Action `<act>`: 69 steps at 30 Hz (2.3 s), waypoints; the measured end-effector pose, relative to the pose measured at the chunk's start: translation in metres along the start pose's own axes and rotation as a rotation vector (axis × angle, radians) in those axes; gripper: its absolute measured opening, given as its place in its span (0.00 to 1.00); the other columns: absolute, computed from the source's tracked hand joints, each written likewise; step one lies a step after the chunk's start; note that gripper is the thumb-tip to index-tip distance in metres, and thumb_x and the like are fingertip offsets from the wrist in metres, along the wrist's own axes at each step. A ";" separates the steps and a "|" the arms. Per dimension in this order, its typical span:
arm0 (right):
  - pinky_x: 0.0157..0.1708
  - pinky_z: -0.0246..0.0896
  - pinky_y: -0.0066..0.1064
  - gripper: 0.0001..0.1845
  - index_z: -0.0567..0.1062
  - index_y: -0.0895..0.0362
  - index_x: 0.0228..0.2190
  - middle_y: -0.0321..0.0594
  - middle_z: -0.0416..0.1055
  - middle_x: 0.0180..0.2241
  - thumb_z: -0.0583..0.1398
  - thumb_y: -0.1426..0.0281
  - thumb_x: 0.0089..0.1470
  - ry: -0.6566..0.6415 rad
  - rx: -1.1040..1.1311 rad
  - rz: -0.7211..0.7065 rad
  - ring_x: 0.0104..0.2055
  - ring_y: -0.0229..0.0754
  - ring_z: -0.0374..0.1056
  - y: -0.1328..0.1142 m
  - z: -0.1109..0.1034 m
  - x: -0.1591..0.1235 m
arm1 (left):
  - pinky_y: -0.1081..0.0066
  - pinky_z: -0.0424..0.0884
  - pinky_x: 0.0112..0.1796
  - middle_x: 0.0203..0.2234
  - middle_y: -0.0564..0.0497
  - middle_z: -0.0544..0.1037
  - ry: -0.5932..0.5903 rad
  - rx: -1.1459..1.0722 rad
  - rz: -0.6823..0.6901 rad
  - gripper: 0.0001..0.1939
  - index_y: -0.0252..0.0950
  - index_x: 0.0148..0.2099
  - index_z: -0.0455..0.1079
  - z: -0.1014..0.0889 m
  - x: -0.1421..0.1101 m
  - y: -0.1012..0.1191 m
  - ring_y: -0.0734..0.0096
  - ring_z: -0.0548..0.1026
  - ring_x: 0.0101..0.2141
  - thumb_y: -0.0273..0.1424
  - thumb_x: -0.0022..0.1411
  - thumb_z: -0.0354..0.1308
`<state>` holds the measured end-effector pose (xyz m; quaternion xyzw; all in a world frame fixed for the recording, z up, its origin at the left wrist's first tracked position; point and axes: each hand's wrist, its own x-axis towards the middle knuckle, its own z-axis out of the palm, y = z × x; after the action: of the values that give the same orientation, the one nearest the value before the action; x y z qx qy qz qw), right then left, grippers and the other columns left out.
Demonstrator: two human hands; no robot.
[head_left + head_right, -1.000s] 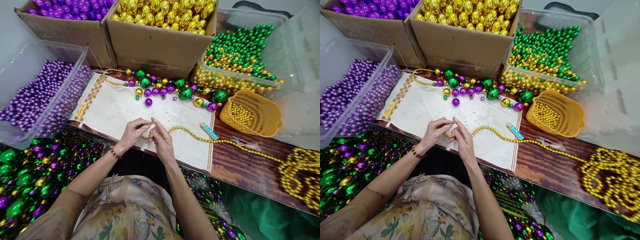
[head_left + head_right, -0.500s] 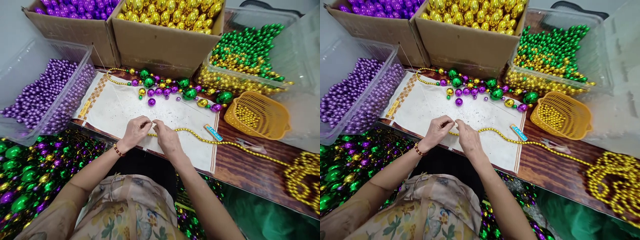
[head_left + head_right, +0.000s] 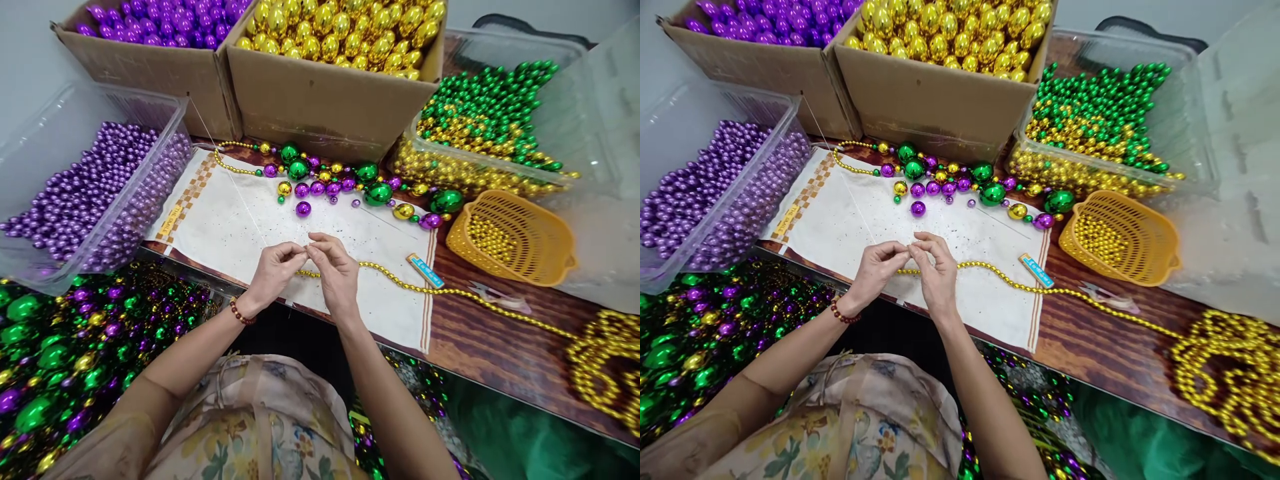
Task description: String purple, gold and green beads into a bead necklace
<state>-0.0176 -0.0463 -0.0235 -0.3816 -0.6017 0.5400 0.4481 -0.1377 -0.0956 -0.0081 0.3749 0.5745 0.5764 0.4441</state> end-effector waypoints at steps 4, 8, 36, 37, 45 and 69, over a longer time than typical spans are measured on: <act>0.56 0.60 0.43 0.06 0.78 0.54 0.29 0.42 0.72 0.43 0.65 0.65 0.55 0.080 0.139 0.064 0.53 0.47 0.67 0.003 0.009 -0.004 | 0.75 0.56 0.25 0.18 0.57 0.66 0.084 -0.102 -0.031 0.12 0.34 0.28 0.72 0.003 -0.002 -0.003 0.80 0.59 0.21 0.36 0.58 0.63; 0.58 0.58 0.42 0.06 0.76 0.54 0.30 0.39 0.71 0.44 0.66 0.65 0.55 0.086 0.261 0.066 0.55 0.46 0.66 0.002 0.009 -0.005 | 0.75 0.52 0.23 0.17 0.58 0.63 0.030 -0.213 -0.073 0.14 0.33 0.30 0.74 0.001 -0.001 -0.006 0.81 0.57 0.20 0.40 0.58 0.65; 0.58 0.62 0.41 0.13 0.80 0.50 0.42 0.38 0.79 0.48 0.66 0.65 0.53 -0.218 0.222 0.077 0.55 0.46 0.71 -0.003 -0.004 0.005 | 0.71 0.71 0.40 0.28 0.51 0.77 -0.048 -0.044 0.216 0.09 0.35 0.35 0.74 -0.023 0.001 0.034 0.73 0.75 0.32 0.36 0.63 0.64; 0.57 0.63 0.40 0.13 0.81 0.50 0.42 0.37 0.79 0.47 0.66 0.65 0.53 -0.259 0.210 0.046 0.54 0.46 0.71 -0.006 0.004 0.003 | 0.71 0.71 0.40 0.27 0.52 0.76 -0.027 -0.036 0.237 0.09 0.36 0.35 0.74 -0.023 0.001 0.039 0.74 0.74 0.32 0.36 0.62 0.64; 0.34 0.68 0.31 0.11 0.79 0.54 0.37 0.37 0.78 0.34 0.57 0.64 0.61 -0.230 -0.101 -0.112 0.32 0.39 0.72 -0.014 0.025 0.002 | 0.69 0.74 0.42 0.24 0.56 0.72 -0.051 -0.107 0.156 0.11 0.35 0.32 0.70 -0.036 0.015 0.059 0.78 0.71 0.27 0.35 0.56 0.68; 0.28 0.53 0.32 0.11 0.80 0.53 0.39 0.41 0.81 0.31 0.57 0.66 0.63 0.062 -0.714 -0.367 0.31 0.45 0.75 -0.047 -0.002 -0.015 | 0.72 0.62 0.29 0.23 0.51 0.66 -0.294 0.684 0.477 0.15 0.35 0.27 0.74 -0.027 0.010 0.088 0.73 0.64 0.26 0.36 0.65 0.59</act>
<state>-0.0095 -0.0661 0.0211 -0.4155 -0.7958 0.1962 0.3945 -0.1736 -0.0908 0.0771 0.7002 0.5605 0.3800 0.2260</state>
